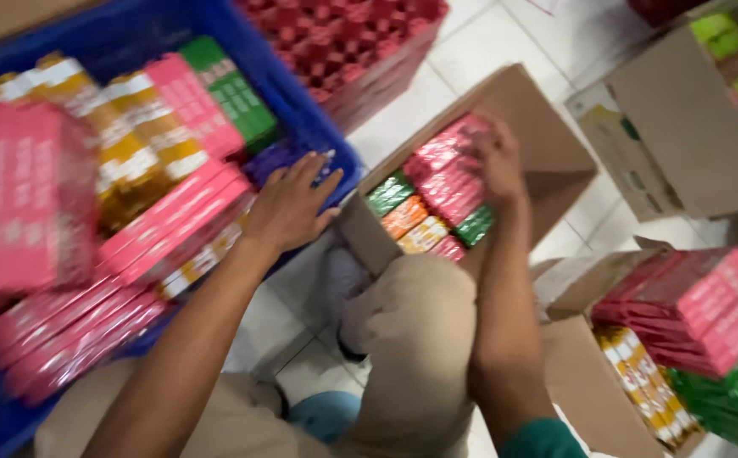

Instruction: The person transfers packs of Tango snacks from a cardboard box into a blue plastic crate, arranging them by color and type. The person repeatedly picks up packs, places them in the crate, and adjusts the arrangement to fit more items.

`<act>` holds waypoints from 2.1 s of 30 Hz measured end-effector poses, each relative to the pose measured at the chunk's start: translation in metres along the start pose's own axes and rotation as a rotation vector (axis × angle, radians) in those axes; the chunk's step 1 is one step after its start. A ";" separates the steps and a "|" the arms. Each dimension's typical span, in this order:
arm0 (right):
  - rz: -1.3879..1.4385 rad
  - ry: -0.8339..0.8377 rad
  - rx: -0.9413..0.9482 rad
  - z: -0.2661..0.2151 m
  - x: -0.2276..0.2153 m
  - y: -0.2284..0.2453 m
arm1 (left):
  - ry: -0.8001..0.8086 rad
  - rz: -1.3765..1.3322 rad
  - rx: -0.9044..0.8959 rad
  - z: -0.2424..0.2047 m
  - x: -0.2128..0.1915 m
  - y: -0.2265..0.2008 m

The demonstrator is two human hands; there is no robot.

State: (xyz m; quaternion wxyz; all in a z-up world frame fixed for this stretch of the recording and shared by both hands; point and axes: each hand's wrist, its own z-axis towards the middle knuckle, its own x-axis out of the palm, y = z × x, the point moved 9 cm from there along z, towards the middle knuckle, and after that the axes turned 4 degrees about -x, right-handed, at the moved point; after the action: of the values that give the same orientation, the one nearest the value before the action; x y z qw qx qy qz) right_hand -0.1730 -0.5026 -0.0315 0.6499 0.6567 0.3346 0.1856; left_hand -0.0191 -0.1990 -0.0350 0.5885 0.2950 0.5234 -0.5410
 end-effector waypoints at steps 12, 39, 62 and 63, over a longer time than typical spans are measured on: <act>-0.655 -0.159 0.155 0.056 -0.014 -0.216 | 0.130 0.107 -0.153 0.051 0.038 -0.031; -0.022 -0.614 0.304 0.059 -0.038 -0.193 | -0.179 0.330 -0.027 0.059 0.006 -0.045; 0.533 0.301 -0.269 -0.082 0.080 0.136 | -0.190 -0.019 -0.124 0.043 0.060 0.007; 0.532 0.337 -0.264 -0.089 0.094 0.147 | -0.199 -0.009 -0.158 0.044 0.056 0.017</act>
State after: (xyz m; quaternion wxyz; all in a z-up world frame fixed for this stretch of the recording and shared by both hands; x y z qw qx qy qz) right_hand -0.1375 -0.3637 0.1020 0.5937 0.5912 0.2276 0.4963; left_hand 0.0029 -0.2531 -0.0791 0.6563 0.1903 0.5048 -0.5275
